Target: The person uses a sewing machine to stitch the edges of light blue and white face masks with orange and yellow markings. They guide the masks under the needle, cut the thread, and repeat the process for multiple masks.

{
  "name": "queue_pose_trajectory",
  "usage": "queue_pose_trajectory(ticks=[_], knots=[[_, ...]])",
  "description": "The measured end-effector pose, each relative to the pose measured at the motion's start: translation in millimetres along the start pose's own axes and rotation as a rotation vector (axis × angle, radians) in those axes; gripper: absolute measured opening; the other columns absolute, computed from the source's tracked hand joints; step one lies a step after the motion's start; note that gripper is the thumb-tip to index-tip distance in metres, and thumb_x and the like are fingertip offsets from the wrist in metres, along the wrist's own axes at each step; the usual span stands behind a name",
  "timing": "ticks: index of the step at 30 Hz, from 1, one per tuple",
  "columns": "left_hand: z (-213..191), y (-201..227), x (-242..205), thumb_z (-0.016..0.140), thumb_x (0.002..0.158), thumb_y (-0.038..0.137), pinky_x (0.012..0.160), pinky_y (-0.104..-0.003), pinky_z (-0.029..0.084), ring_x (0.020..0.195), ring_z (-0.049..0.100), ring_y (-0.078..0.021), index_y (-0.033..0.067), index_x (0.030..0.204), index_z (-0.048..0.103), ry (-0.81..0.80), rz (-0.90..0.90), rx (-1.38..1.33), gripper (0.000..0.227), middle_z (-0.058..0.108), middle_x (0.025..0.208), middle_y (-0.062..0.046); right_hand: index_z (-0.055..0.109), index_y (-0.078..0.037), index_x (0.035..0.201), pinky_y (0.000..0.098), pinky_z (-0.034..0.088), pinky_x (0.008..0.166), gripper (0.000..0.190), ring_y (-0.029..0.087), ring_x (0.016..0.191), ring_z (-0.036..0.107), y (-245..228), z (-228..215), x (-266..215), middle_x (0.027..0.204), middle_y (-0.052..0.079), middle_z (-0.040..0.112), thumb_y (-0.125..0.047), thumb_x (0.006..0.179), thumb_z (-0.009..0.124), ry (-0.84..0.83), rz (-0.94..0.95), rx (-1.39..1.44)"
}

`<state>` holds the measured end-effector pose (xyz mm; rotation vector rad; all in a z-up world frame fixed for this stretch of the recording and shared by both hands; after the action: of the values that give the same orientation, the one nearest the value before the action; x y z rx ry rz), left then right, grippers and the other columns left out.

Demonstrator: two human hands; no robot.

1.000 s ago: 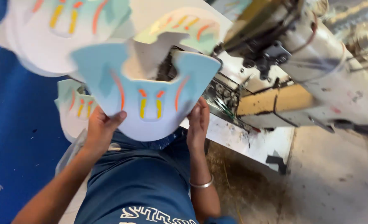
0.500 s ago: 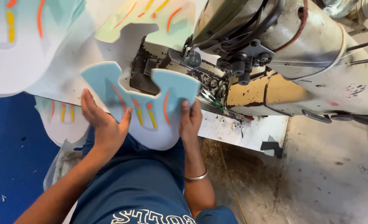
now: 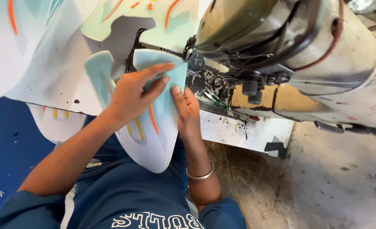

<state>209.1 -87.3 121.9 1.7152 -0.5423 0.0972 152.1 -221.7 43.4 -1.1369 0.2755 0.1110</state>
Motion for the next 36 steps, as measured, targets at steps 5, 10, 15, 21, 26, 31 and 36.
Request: queue_pose_trajectory(ticks=[5,10,15,21,26,31,36], knots=[[-1.9,-13.2,8.6,0.073,0.101,0.013,0.058,-0.029,0.048,0.06,0.063,-0.0155,0.0127,0.13,0.071,0.002,-0.024,0.045,0.029,0.074,0.087,-0.01,0.067,-0.003,0.128,0.0227,0.05,0.081,0.028,0.009,0.091,0.059,-10.7,-21.8,10.9,0.107,0.005,0.068,-0.023,0.113,0.055,-0.015,-0.104,-0.467],[-2.2,-16.9,22.5,0.073,0.103,0.013,0.062,-0.028,0.05,0.064,0.064,-0.0143,0.0129,0.132,0.07,-0.02,0.05,0.071,0.028,0.074,0.09,-0.01,0.057,-0.004,0.11,0.0418,0.055,0.095,0.019,0.027,0.104,0.063,-162.7,-169.1,-93.6,0.113,0.013,0.063,-0.022,0.109,0.065,0.791,-1.315,-0.928],[4.6,-26.1,37.4,0.072,0.105,0.011,0.061,-0.026,0.05,0.062,0.058,-0.0112,0.0111,0.133,0.07,-0.069,0.003,-0.026,0.028,0.071,0.083,-0.007,0.059,0.0,0.127,0.0474,0.045,0.108,0.025,0.028,0.121,0.059,-193.9,-226.7,-139.7,0.124,0.017,0.06,-0.021,0.113,0.057,1.227,-1.413,-1.033],[2.3,-35.5,34.9,0.074,0.102,0.01,0.057,-0.026,0.048,0.057,0.056,-0.0113,0.0115,0.13,0.072,-0.055,-0.069,0.007,0.028,0.069,0.076,-0.006,0.043,-0.001,0.138,0.0611,0.029,0.122,0.04,0.042,0.145,0.032,-138.9,-231.2,-111.6,0.139,0.019,0.045,-0.023,0.109,0.059,1.203,-1.307,-1.552],[0.2,-28.1,27.6,0.072,0.104,0.009,0.069,-0.024,0.054,0.072,0.065,-0.0074,0.0112,0.132,0.069,-0.077,0.076,-0.074,0.028,0.076,0.097,-0.008,0.031,0.006,0.144,0.0505,0.046,0.106,0.059,0.024,0.12,0.051,-192.2,-226.3,-124.2,0.125,0.014,0.052,-0.024,0.103,0.062,1.316,-1.246,-1.345],[2.3,-36.6,32.6,0.072,0.102,0.01,0.066,-0.024,0.054,0.067,0.062,-0.0079,0.0108,0.131,0.07,-0.11,-0.043,-0.114,0.028,0.075,0.09,-0.007,0.064,-0.006,0.119,0.0493,0.04,0.11,0.052,0.035,0.127,0.05,-56.9,-352.8,-1.2,0.134,0.02,0.058,-0.054,0.099,0.071,0.882,-0.142,-2.028],[5.3,-48.9,35.8,0.072,0.1,0.01,0.064,-0.026,0.053,0.063,0.06,-0.0105,0.0117,0.129,0.072,-0.149,-0.128,-0.12,0.029,0.075,0.083,-0.007,0.063,-0.015,0.136,0.038,0.05,0.106,0.033,0.027,0.118,0.065,-77.9,-77.7,107.8,0.133,0.01,0.066,-0.017,0.103,0.063,-0.026,-0.839,-1.851]])
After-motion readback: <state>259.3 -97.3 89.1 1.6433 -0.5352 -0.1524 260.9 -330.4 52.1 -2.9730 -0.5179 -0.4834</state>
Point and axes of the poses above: each hand's wrist, its own x-axis towards the middle knuckle, its own z-axis out of the palm, y = z × x, the point moved 10 cm from there along x, towards the middle knuckle
